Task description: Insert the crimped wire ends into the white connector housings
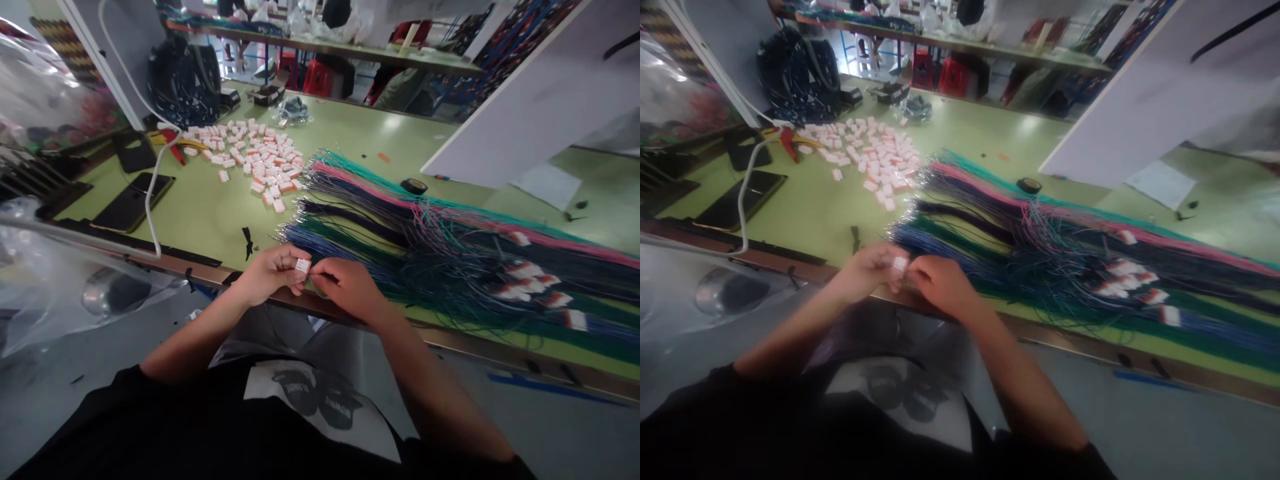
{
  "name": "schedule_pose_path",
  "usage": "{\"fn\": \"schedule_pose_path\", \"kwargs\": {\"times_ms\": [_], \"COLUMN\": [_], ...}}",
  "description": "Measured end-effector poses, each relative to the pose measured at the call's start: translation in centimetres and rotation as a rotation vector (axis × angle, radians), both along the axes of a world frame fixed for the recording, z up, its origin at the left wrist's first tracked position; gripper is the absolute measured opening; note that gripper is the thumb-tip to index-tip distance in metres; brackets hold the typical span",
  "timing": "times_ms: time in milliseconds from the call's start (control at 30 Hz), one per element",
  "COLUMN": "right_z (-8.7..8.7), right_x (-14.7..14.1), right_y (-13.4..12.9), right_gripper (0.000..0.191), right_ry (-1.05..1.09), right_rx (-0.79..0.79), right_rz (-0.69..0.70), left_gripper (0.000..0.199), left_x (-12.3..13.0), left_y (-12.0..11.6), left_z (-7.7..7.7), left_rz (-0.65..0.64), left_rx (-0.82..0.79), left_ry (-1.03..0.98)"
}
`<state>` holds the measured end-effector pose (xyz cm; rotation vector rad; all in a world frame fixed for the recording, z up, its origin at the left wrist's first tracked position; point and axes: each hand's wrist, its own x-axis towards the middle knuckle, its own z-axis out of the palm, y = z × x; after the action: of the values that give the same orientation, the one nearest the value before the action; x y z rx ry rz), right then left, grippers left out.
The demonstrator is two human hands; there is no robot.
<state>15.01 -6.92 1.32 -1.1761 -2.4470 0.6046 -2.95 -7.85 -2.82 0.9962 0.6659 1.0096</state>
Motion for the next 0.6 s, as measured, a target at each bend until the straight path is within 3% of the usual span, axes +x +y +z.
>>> {"fn": "schedule_pose_path", "kwargs": {"times_ms": [67,167,233,400,533,600], "right_z": [1.4,2.6,2.3,0.5,0.6,0.8], "right_x": [1.7,4.1,4.8,3.8,3.9,5.1], "right_y": [1.7,4.9,6.8,8.4,8.8,9.2], "right_gripper": [0.018,0.021,0.021,0.027,0.026,0.023], "right_ry": [-0.044,-0.322,-0.549,-0.819,-0.863,-0.765], "right_rx": [-0.035,0.199,0.231,0.201,0.100,0.086], "right_rz": [0.014,-0.308,-0.400,-0.382,-0.403,-0.540], "left_gripper": [0.027,0.026,0.025,0.024,0.024,0.024], "left_x": [0.0,-0.1,-0.2,-0.1,-0.2,-0.2], "left_y": [0.0,0.0,0.0,0.1,0.1,0.1], "left_z": [0.1,0.1,0.0,-0.1,-0.2,-0.2], "left_rz": [-0.025,-0.041,-0.051,-0.059,-0.052,-0.045], "left_rx": [0.007,0.012,0.008,0.009,0.024,0.029], "left_ry": [-0.014,-0.043,-0.042,-0.036,-0.032,-0.033]}}
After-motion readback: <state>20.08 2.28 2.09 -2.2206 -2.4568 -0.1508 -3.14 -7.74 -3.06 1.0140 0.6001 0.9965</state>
